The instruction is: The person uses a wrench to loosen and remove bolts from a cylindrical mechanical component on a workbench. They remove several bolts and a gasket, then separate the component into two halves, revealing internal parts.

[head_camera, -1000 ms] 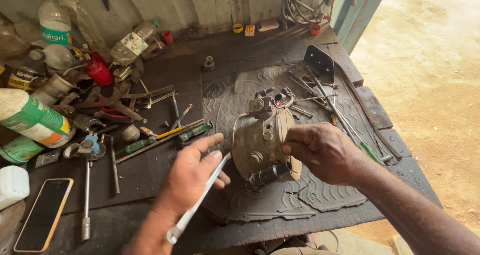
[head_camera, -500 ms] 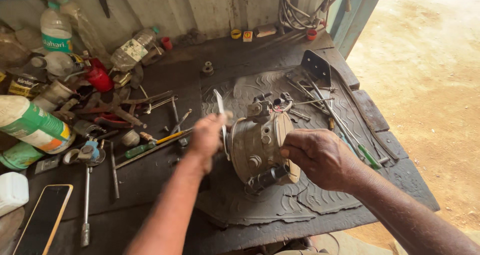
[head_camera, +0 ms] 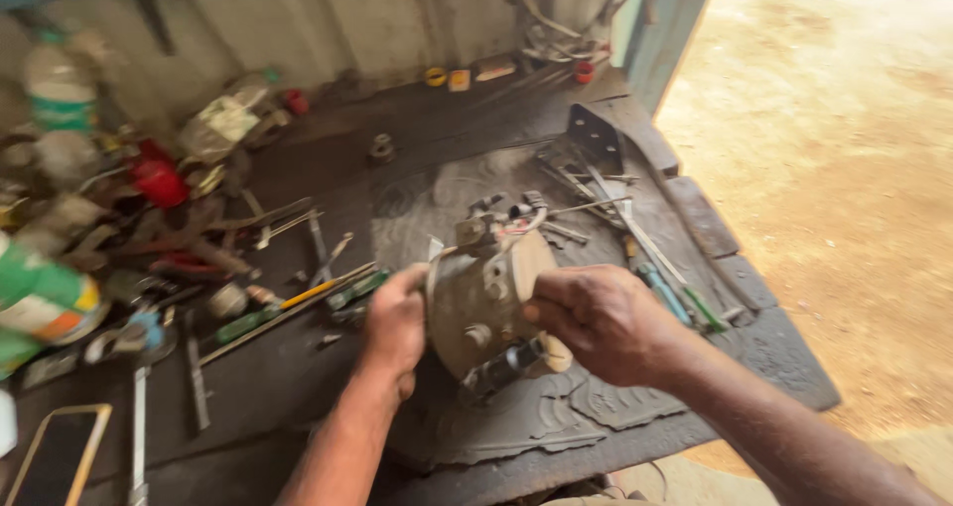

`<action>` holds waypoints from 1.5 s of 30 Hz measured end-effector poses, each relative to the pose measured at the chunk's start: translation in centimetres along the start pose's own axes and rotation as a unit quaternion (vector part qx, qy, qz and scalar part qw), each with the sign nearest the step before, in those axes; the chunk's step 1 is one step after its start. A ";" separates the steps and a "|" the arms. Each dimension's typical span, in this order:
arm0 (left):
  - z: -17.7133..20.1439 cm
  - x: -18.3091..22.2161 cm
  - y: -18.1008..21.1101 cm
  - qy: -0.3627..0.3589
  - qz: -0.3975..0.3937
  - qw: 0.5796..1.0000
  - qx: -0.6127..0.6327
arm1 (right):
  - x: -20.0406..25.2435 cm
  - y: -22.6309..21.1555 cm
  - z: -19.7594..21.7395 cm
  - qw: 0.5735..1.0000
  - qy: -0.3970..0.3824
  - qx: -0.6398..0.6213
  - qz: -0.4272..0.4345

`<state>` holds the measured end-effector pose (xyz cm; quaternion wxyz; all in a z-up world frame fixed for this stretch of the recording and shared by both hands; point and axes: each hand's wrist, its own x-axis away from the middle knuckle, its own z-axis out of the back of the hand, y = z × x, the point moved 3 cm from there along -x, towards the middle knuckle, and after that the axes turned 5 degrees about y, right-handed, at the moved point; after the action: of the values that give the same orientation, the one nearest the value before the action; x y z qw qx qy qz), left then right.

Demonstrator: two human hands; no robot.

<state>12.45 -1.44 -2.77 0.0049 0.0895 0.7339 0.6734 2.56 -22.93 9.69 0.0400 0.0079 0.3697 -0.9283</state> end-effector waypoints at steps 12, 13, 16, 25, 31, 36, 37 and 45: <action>0.2 6.2 5.0 0.163 -0.212 0.940 -0.211 | 3.0 11.5 4.2 0.953 0.141 0.091 -0.253; 0.4 6.7 4.8 0.175 -0.215 0.935 -0.221 | 3.0 12.6 4.7 0.954 0.137 0.085 -0.253; 0.8 8.6 3.4 0.172 -0.176 0.964 -0.103 | 2.2 14.3 4.9 0.964 0.125 0.064 -0.224; -1.7 13.2 -1.8 0.223 -0.193 0.953 0.076 | -1.8 9.6 2.5 0.992 -0.034 -0.085 -0.084; -2.1 13.8 -2.2 0.259 -0.069 0.963 -0.022 | -3.2 4.3 1.5 0.928 -0.263 -0.239 -0.113; -1.9 13.6 0.4 0.191 -0.145 0.966 -0.099 | -4.4 1.2 1.8 0.927 -0.351 -0.123 -0.055; -1.5 13.0 1.4 0.175 -0.160 0.965 -0.111 | -4.6 0.7 2.0 0.938 -0.338 -0.065 -0.035; 1.4 4.7 9.4 0.005 -0.053 0.943 -0.328 | -2.9 -1.8 2.1 0.937 -0.235 0.244 0.090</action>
<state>9.15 1.29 6.93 0.0657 0.0406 0.4764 0.8758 5.34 -22.88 12.56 0.2055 -0.1675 0.1094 -0.9580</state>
